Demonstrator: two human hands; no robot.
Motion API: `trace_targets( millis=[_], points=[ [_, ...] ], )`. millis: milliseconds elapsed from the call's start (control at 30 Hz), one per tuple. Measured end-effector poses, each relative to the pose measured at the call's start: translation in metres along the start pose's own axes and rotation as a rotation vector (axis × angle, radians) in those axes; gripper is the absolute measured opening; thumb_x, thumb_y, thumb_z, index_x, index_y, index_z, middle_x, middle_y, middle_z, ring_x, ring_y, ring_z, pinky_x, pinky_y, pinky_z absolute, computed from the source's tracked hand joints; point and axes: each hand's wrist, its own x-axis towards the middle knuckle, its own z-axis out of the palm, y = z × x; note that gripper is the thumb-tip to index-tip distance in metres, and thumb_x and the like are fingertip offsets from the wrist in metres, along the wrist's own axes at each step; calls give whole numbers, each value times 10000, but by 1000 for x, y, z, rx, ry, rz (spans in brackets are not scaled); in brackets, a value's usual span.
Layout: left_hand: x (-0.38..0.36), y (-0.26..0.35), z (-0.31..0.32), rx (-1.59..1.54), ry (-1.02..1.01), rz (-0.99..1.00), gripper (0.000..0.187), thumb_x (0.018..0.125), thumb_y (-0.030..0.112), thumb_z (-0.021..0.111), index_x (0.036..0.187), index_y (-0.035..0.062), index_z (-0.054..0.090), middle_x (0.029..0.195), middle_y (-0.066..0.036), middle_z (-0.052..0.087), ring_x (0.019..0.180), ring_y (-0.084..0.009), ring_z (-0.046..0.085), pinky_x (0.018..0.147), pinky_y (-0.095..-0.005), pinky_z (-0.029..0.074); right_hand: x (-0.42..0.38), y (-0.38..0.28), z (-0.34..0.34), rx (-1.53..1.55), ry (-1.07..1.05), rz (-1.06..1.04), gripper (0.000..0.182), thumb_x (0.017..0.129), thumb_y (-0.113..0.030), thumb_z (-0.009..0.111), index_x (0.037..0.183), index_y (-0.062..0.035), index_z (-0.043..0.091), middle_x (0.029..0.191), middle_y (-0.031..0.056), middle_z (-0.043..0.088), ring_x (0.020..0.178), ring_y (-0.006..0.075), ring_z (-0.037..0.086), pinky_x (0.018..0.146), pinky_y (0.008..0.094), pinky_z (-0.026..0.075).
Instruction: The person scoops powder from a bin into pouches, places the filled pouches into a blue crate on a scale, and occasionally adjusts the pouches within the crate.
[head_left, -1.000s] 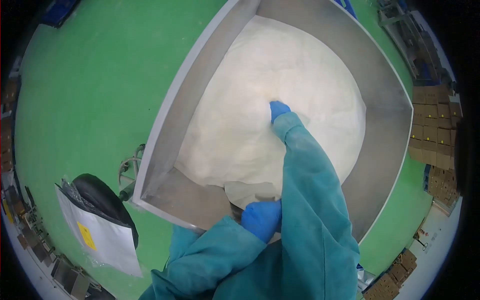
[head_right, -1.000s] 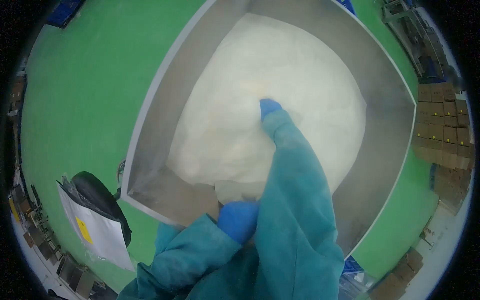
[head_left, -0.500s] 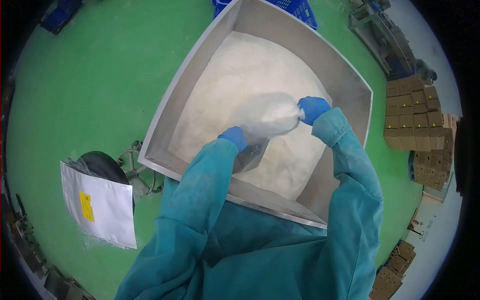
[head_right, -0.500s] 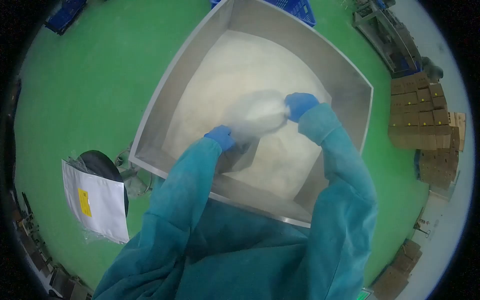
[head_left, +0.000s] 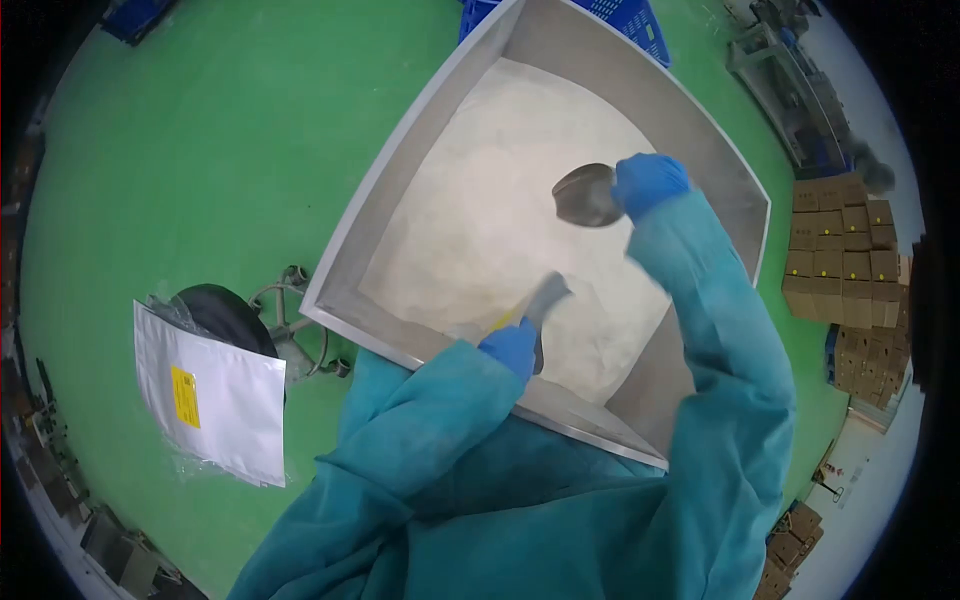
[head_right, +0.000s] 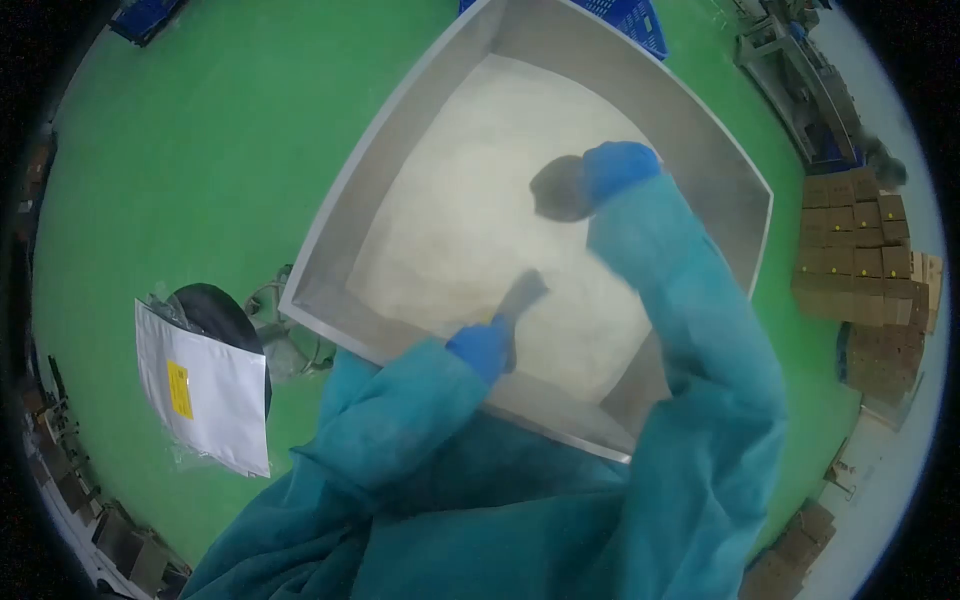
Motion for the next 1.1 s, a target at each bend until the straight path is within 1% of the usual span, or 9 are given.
trace_targets(
  millis=[100,200,333,533,633,700,833,1000,1100],
  points=[
    [-13,-6,27,54,59,57,349,858,152,474,1193,55,465,804,-160,646,713,-336,641,616,-446,510,97,36,160,74,71,12,303,765,-381,607,866,-116,712,901,127,679,852,290,653,741,395,509],
    [-19,2,9,46,-15,78,350,856,128,465,1198,53,465,779,-154,645,678,-325,641,583,-441,507,152,-51,272,260,-259,-125,341,853,-372,496,942,-111,697,1008,149,659,961,311,624,858,417,472],
    [-4,0,7,20,-34,51,393,837,132,482,1217,38,460,772,-158,640,668,-324,639,567,-435,505,159,-149,363,723,30,126,310,862,-284,458,1006,-104,665,1035,182,639,973,350,608,873,421,463],
    [12,-8,-12,45,70,14,463,812,181,505,1254,50,464,811,-163,639,748,-336,631,659,-449,505,143,-113,367,642,-8,80,242,800,-248,537,926,-88,667,985,145,650,952,332,610,829,417,489],
    [24,-7,-35,-21,-1,-48,488,794,225,513,1258,77,481,919,-172,631,878,-351,601,776,-468,477,94,-51,270,584,-99,43,255,789,-285,546,913,-103,676,984,137,650,948,335,608,820,421,492],
    [38,-25,-22,-118,133,44,309,781,226,546,1048,71,561,971,-192,605,921,-363,590,792,-471,471,61,-7,222,510,-43,-2,255,776,-288,555,905,-107,681,965,142,656,912,338,617,800,429,495],
    [46,-20,-43,-119,51,-90,425,772,264,534,1152,74,545,1107,-181,571,1048,-342,538,882,-448,437,-13,34,91,284,-73,22,217,761,-268,572,852,-106,683,889,129,667,854,311,633,749,418,503],
    [46,-12,-34,-192,139,-169,347,783,271,542,1057,61,576,1118,-169,570,1056,-339,537,900,-444,435,-62,4,61,218,259,-249,164,763,-214,566,809,-108,682,836,113,667,814,291,641,720,406,504],
    [36,-2,-27,-211,243,-163,325,799,278,540,1033,58,590,1096,-163,584,1051,-335,546,885,-447,448,-61,-60,59,114,48,-392,209,752,-232,542,792,-81,682,805,115,663,782,293,637,739,398,496]
  ],
)
